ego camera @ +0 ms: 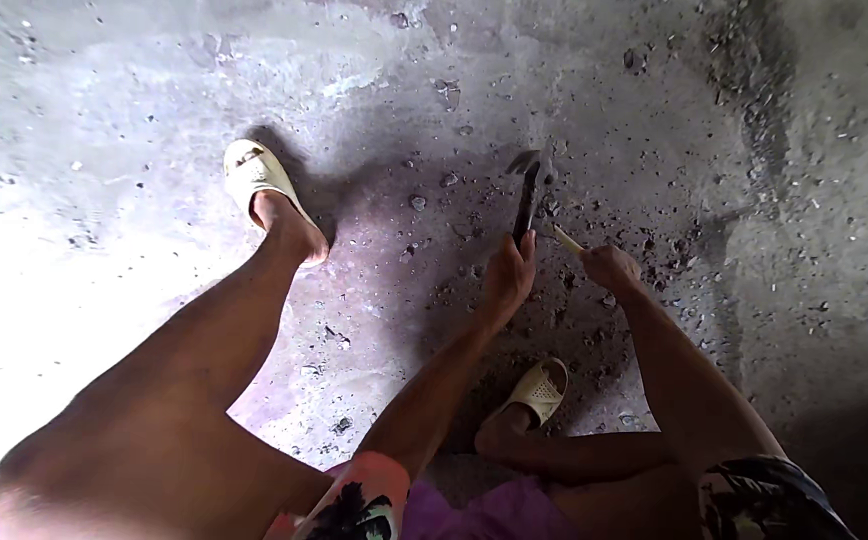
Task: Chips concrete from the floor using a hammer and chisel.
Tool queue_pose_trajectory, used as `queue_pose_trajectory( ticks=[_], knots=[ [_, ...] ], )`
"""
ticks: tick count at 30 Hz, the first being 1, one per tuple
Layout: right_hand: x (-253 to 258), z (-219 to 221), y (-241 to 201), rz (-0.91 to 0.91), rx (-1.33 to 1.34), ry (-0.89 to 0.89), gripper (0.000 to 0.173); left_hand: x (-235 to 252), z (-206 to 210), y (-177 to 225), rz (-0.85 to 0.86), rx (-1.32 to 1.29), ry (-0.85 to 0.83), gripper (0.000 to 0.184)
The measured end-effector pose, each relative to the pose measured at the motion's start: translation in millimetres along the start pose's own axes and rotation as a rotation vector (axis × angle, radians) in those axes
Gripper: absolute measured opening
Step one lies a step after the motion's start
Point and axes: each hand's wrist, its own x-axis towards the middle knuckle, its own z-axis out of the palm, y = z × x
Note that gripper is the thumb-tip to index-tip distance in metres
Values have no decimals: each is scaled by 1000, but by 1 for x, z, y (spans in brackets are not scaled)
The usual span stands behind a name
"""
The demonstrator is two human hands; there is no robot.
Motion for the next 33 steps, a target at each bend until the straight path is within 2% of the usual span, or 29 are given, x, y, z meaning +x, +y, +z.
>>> queue_pose_trajectory(
  ticks=[2,3,5,7,10,12,13,14,16,18,21,23,24,26,28,31,33],
  knots=[
    [1,-4,-3,-2,-21,-7,52,-2,15,-10,49,-15,61,51],
    [0,-6,-6,-1,-39,-10,52,3,22,-18,58,28,32,51],
    [-1,-6,-12,16,-60,-4,52,20,23,-24,-8,135,-141,56],
    [-1,-7,-14,29,-58,8,52,29,8,-11,-55,140,-168,58],
    [2,-6,-14,30,-36,9,53,15,-10,8,-22,-5,2,53],
    [5,-7,-12,36,-48,6,52,8,0,5,24,-75,111,50],
    [7,-7,-12,42,-63,10,52,10,10,-4,37,-61,113,50],
    [8,-7,-13,46,-73,14,52,15,17,-16,44,-4,52,51],
    [6,-6,-15,53,-98,27,53,32,10,-23,-8,146,-190,57],
    [4,-8,-16,50,-114,29,54,40,-8,-7,-37,207,-239,59],
    [5,-8,-17,50,-91,5,55,23,-20,9,-26,33,-60,54],
    [8,-9,-15,50,-89,8,54,15,-1,-1,21,-68,43,50],
    [11,-10,-13,44,-95,10,54,16,11,-13,41,-51,34,51],
    [10,-8,-14,28,-110,3,54,24,14,-28,-34,85,-174,56],
    [8,-11,-17,16,-129,12,54,36,0,-17,-94,113,-242,59],
    [7,-13,-22,15,-130,-3,54,21,-18,-5,-48,3,-91,54],
    [8,-12,-18,22,-125,-5,53,8,-4,-10,26,-77,12,50]
  ],
)
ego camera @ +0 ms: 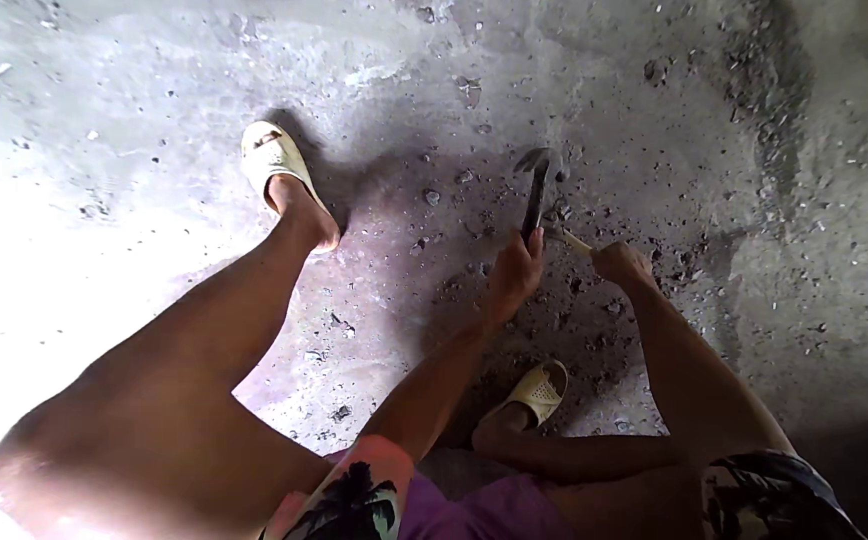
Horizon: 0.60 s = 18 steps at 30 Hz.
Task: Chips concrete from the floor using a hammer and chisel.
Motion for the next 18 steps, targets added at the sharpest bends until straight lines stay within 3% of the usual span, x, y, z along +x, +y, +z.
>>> queue_pose_trajectory(
  ticks=[2,3,5,9,12,15,18],
  knots=[
    [2,-5,-1,-8,-30,9,53,3,18,-15,22,35,-25,51],
    [1,-4,-2,-7,-49,15,53,9,21,-20,-33,90,-117,54],
    [-2,-5,-4,-4,-28,29,54,24,10,-14,-95,131,-212,57],
    [2,-1,-2,10,-18,27,55,10,-16,15,-76,30,-40,53],
    [2,-5,-2,23,-27,13,56,0,12,7,-47,-26,46,52],
    [-1,-5,-6,31,-39,17,56,17,21,-7,-124,78,-202,57],
    [3,0,-1,18,-36,24,55,18,-5,19,-138,74,-155,57]
  ],
)
